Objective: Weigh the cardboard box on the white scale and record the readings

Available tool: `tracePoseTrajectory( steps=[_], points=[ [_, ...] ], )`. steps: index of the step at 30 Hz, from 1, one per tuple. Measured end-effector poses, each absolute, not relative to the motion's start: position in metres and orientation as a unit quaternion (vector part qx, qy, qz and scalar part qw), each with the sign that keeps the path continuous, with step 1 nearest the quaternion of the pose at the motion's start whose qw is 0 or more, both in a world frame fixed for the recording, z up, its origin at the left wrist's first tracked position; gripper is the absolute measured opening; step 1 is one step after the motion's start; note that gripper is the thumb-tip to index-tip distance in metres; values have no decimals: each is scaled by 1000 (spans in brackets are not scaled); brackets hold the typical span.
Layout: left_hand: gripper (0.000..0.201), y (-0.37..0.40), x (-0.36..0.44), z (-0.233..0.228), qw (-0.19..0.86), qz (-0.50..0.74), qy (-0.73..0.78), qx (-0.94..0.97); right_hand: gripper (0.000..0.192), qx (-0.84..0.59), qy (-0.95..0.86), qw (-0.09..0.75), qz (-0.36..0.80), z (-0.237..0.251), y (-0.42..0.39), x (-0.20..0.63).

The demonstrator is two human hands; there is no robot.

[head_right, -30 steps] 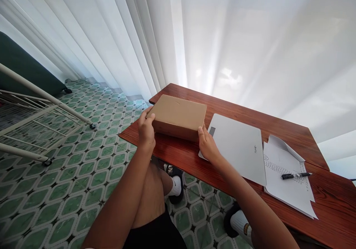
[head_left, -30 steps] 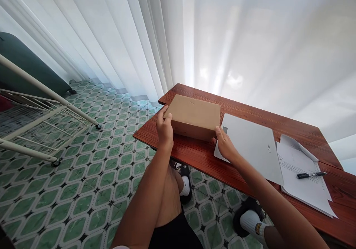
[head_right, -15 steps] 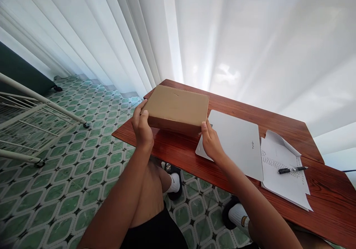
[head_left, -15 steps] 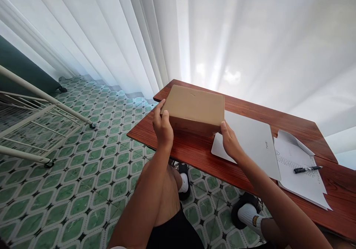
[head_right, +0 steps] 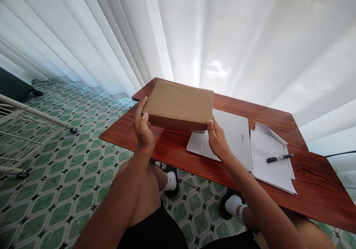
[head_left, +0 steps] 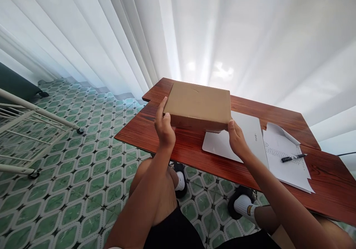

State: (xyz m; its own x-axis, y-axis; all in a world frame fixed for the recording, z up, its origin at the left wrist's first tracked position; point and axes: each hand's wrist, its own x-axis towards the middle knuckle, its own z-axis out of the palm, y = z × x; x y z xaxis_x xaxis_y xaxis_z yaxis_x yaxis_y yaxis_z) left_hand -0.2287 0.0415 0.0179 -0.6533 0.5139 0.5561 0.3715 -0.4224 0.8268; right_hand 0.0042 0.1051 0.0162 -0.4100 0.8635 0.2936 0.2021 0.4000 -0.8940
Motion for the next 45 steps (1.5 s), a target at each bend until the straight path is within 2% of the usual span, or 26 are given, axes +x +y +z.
tracePoseTrajectory(
  steps=[21,32,45],
  points=[
    [58,59,-173,3,77,693,466,545,57,-399,-730,428,354,6,99,94],
    [56,67,-148,-2,140,672,435,582,64,-455,-698,448,324,9,104,134],
    [53,69,-129,-11,245,675,396,573,58,-508,-683,423,310,23,96,158]
  ],
)
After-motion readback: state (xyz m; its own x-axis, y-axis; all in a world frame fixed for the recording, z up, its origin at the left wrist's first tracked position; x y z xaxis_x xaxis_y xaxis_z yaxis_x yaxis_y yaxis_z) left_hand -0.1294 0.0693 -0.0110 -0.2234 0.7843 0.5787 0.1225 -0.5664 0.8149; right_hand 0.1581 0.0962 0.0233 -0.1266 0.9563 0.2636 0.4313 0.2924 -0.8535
